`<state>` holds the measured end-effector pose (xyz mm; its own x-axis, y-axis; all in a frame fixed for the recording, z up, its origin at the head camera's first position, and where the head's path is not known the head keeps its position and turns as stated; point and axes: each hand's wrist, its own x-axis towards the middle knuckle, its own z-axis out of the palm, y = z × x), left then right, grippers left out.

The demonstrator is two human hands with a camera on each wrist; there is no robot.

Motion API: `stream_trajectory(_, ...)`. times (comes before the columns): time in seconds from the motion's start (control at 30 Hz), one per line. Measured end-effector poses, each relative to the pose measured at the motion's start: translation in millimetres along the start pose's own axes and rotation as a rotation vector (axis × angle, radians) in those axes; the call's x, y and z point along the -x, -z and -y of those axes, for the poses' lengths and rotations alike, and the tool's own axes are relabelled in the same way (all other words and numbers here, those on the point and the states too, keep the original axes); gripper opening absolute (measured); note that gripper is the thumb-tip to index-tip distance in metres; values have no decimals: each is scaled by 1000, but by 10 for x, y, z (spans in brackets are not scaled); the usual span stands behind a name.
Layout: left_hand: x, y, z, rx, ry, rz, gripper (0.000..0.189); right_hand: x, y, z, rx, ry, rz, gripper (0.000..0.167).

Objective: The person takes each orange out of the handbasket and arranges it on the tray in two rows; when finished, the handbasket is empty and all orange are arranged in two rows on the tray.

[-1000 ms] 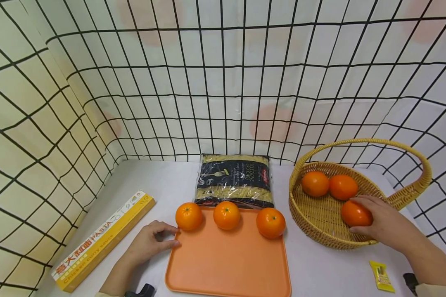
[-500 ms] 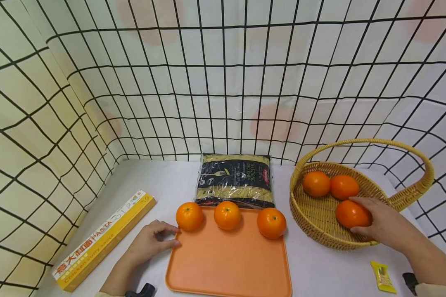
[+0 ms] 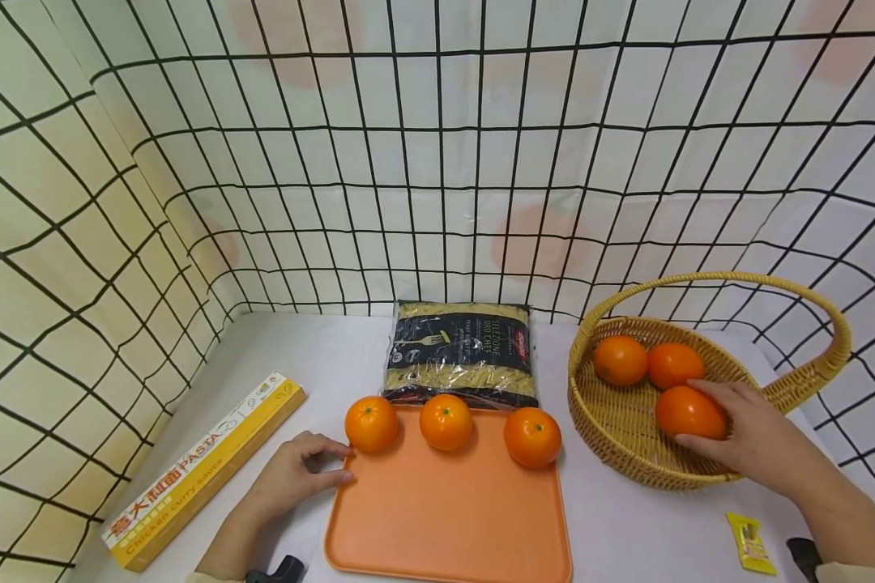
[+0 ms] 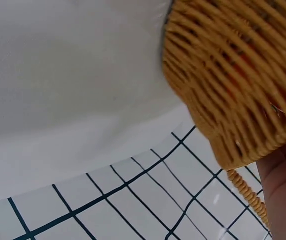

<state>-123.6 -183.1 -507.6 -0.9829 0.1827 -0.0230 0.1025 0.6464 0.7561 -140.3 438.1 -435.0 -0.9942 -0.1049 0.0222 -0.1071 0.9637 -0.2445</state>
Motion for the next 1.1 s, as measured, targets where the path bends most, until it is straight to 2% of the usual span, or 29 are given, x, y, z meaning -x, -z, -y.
stream_trajectory(0.13, 2, 5, 1, 5, 11, 7, 27, 17, 27, 80, -34, -18, -32, 96)
stream_trajectory(0.37, 4, 12, -4, 9, 35, 12, 28, 70, 37, 238, -77, 8, -127, 94)
stream_trajectory(0.6, -4, 3, -6, -7, 22, 9, 28, 119, 41, 418, -108, -39, -176, 98)
stream_trajectory(0.8, -4, -3, 0, -7, 9, 1, 28, 145, 59, 526, -87, -57, -212, 96)
stream_trajectory(0.93, 0, 0, -3, -4, 7, 1, 28, 154, 68, 581, -92, -41, -225, 95)
stream_trajectory(1.1, 0, 1, -3, -7, 13, 3, 28, 176, 60, 641, -113, 29, -285, 88)
